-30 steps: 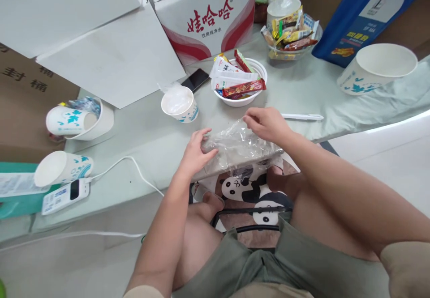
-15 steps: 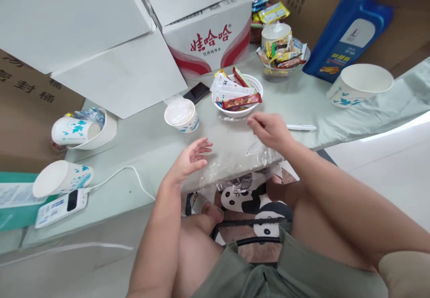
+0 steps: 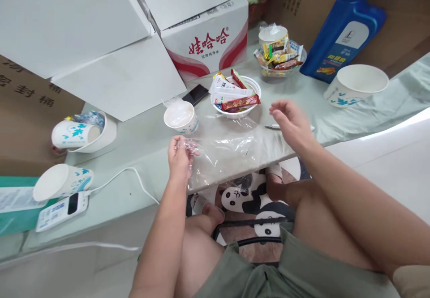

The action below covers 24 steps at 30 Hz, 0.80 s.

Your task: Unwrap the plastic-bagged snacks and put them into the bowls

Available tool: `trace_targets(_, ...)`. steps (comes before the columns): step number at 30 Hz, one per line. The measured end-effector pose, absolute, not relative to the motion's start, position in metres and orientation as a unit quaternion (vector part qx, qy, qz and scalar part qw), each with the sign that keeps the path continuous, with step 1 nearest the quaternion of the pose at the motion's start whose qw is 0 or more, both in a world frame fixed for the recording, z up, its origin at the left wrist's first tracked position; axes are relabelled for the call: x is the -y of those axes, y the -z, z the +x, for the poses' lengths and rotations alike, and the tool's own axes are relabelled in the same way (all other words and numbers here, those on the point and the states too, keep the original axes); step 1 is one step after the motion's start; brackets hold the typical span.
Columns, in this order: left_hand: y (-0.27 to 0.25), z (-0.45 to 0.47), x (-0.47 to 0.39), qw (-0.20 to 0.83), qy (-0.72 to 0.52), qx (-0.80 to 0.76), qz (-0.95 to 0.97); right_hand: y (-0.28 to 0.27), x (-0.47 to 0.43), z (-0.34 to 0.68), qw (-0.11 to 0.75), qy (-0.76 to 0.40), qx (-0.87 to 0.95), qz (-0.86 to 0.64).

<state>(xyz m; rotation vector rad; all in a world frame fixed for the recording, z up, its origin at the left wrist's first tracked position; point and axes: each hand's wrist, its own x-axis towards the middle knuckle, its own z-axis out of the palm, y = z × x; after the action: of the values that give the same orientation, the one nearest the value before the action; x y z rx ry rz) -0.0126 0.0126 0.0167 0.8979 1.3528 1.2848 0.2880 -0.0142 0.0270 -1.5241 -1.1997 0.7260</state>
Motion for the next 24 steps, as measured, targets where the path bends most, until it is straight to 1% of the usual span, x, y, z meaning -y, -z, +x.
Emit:
trace_targets(2, -0.018, -0.010, -0.014, 0.504, -0.561, -0.555, 0.352, -0.025, 0.019, 0.286, 0.487, -0.438, 0.440, -0.615)
trace_targets(4, -0.018, -0.007, -0.014, 0.501, -0.571, -0.550, 0.346, -0.025, 0.025, 0.277, 0.434, -0.579, 0.390, -0.569)
trace_targets(6, -0.018, -0.005, -0.015, 0.496, -0.573, -0.552, 0.348, -0.027, 0.028, 0.265, 0.381, -0.645, 0.392, -0.535)
trace_targets(8, -0.016, -0.006, -0.017, 0.487, -0.572, -0.556, 0.355, -0.028, 0.029, 0.258, 0.352, -0.632, 0.435, -0.537)
trace_targets(10, -0.015, -0.010, -0.018, 0.477, -0.570, -0.559, 0.367, -0.027, 0.026, 0.256, 0.348, -0.575, 0.479, -0.564)
trace_targets(14, -0.012, -0.018, -0.018, 0.464, -0.558, -0.568, 0.387, -0.024, 0.021, 0.262, 0.393, -0.463, 0.505, -0.613)
trace_targets(15, -0.012, -0.019, -0.018, 0.463, -0.558, -0.568, 0.390, -0.025, 0.021, 0.263, 0.406, -0.457, 0.496, -0.616)
trace_targets(17, -0.011, -0.018, -0.018, 0.464, -0.561, -0.564, 0.390, -0.028, 0.024, 0.264, 0.411, -0.486, 0.474, -0.609)
trace_targets(20, -0.010, -0.015, -0.020, 0.466, -0.569, -0.557, 0.386, -0.030, 0.028, 0.262, 0.359, -0.550, 0.480, -0.582)
trace_targets(22, -0.009, -0.016, -0.021, 0.466, -0.578, -0.549, 0.384, -0.029, 0.028, 0.262, 0.341, -0.528, 0.506, -0.591)
trace_targets(24, -0.007, -0.019, -0.021, 0.475, -0.580, -0.537, 0.387, -0.026, 0.026, 0.263, 0.373, -0.456, 0.516, -0.622)
